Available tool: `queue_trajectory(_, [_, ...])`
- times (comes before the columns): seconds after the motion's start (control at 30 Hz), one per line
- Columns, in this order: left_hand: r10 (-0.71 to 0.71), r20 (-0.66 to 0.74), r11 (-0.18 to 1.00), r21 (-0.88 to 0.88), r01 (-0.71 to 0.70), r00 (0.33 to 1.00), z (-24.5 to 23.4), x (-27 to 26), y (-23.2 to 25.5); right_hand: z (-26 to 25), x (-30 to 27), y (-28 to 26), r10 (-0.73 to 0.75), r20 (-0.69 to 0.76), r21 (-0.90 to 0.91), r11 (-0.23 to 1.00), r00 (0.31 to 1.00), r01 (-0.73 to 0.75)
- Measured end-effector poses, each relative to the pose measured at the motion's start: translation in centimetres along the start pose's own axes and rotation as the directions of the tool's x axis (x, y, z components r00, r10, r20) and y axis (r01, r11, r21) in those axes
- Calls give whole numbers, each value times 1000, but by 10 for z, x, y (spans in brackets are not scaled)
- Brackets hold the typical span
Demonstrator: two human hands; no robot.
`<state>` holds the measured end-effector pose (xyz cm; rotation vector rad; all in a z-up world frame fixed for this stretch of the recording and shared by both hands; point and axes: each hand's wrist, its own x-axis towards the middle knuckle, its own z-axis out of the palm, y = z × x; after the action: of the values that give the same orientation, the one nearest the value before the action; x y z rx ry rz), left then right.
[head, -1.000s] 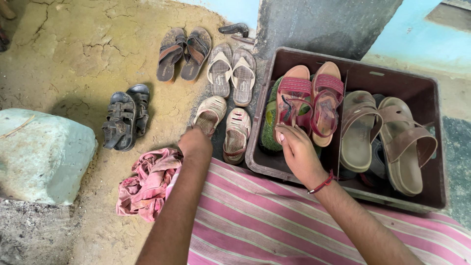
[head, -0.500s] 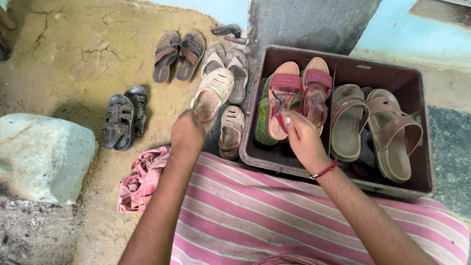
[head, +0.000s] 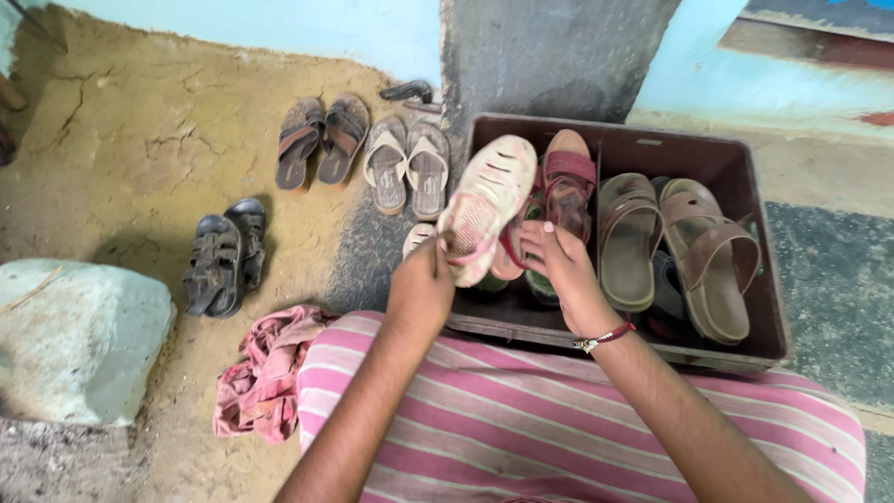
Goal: The person removes various shoes and sandals from the floor and places them into a brown plastic crate. They handle each pair one at a time, arranging them neatly inside the container.
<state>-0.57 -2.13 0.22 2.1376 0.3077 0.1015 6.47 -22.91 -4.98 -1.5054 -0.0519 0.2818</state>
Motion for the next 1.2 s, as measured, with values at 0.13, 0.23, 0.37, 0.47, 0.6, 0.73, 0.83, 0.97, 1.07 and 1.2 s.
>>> queue_trajectory(0.13, [142,-51,990,-19,-143,989,23,-11,11,-5,-10,-16,133,-33,61,990,991,-131])
queue_trajectory(0.23, [236,-75,971,-16,-237,969,35,-17,19,-2,-19,-28,206,-38,86,976,978,-202])
queue_trajectory(0.37, [305,-72,952,46,-302,950,48,-30,29,-1,-34,-37,179,3,-10,984,984,-179])
queue_trajectory(0.47, [387,-69,917,132,-377,919,59,-40,32,-2,-37,-33,135,-15,-11,991,991,-135])
queue_trajectory(0.6, [551,-87,834,93,-544,830,64,-46,32,-13,-31,-18,110,-135,41,994,985,-105])
queue_trajectory(0.73, [556,-14,824,140,-549,831,64,-45,34,-34,-27,-2,94,-142,54,995,985,-88])
queue_trajectory(0.83, [592,-11,800,134,-585,806,67,-45,39,-47,-25,8,45,-158,0,999,986,-46])
queue_trajectory(0.97, [530,44,846,30,-532,847,72,-45,43,-58,-26,15,-62,-117,-118,992,991,48])
queue_trajectory(1.07, [537,24,844,-4,-537,843,74,-42,45,-65,-27,15,-165,-86,-235,962,983,141])
queue_trajectory(1.2, [595,-89,803,41,-594,799,74,-43,42,-76,-28,14,-280,-87,-497,844,956,202])
